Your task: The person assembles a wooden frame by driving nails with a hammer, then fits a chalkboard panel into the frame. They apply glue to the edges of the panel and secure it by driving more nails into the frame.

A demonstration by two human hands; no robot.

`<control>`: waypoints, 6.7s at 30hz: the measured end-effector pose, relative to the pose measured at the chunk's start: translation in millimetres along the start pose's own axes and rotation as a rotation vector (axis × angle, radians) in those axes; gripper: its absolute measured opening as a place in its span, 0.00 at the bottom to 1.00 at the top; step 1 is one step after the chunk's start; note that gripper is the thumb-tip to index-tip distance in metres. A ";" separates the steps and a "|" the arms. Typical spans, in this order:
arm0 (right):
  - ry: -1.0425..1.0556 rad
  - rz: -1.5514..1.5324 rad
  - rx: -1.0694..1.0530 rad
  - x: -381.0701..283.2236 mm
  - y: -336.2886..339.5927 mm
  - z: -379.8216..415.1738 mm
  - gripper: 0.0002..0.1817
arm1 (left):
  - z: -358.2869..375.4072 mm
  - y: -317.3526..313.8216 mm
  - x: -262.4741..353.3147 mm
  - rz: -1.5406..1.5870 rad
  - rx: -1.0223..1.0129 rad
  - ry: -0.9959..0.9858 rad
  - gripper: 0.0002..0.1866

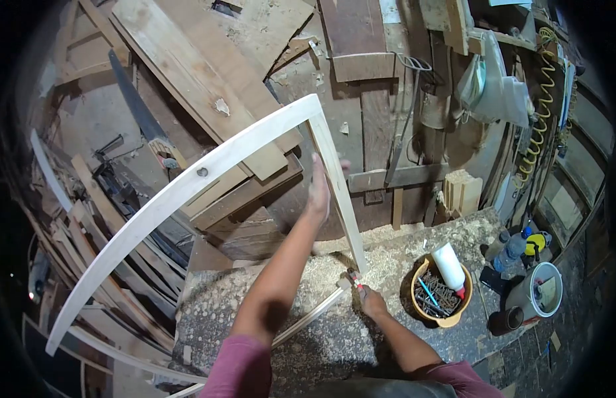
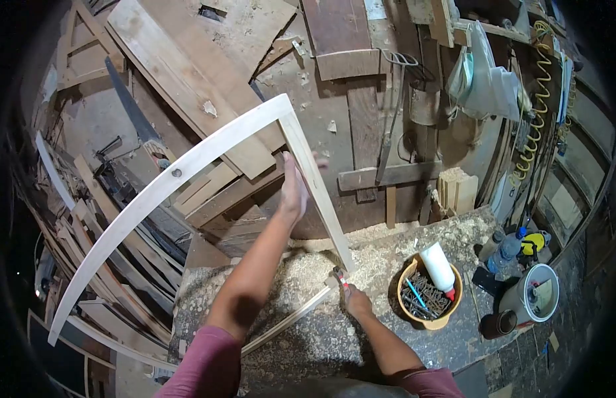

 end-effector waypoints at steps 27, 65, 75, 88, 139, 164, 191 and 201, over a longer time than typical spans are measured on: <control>0.172 -0.058 -0.009 -11.7 67.1 76.3 0.22 | 17.0 -50.8 -51.3 0.157 -0.371 0.196 0.47; 0.033 0.234 -0.021 35.0 29.7 37.6 0.25 | 11.9 -73.5 -30.1 0.102 -0.391 0.114 0.47; 0.022 0.229 -0.043 35.0 29.1 36.0 0.27 | 13.2 -74.4 -46.7 0.120 -0.376 0.185 0.47; 0.038 0.238 -0.060 27.3 30.7 37.4 0.27 | 14.1 -57.8 -41.2 0.152 -0.276 0.060 0.47; 0.015 -0.307 0.223 70.8 -22.9 -30.0 0.27 | 506.7 550.1 228.5 -0.163 0.695 -0.188 0.13; -0.025 -0.327 -0.503 104.9 -58.1 142.8 0.09 | 518.7 587.6 225.2 -0.203 0.849 -0.115 0.16; 0.444 0.154 -0.165 -157.6 -239.4 250.2 0.14 | 495.1 566.4 179.8 -0.073 0.476 -0.232 0.34; 0.600 0.139 -0.464 -308.2 -362.6 313.6 0.15 | 469.6 554.8 207.3 -0.157 0.484 -0.175 0.35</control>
Point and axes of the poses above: each hand's wrist, its own z-axis away from the middle knuckle, its own y-axis out of the back of the hand, x = y × z, the point moved 9 cm from there along -z, towards the middle knuckle, and after that the axes turned 3 degrees about -x, right-handed, at the moved point
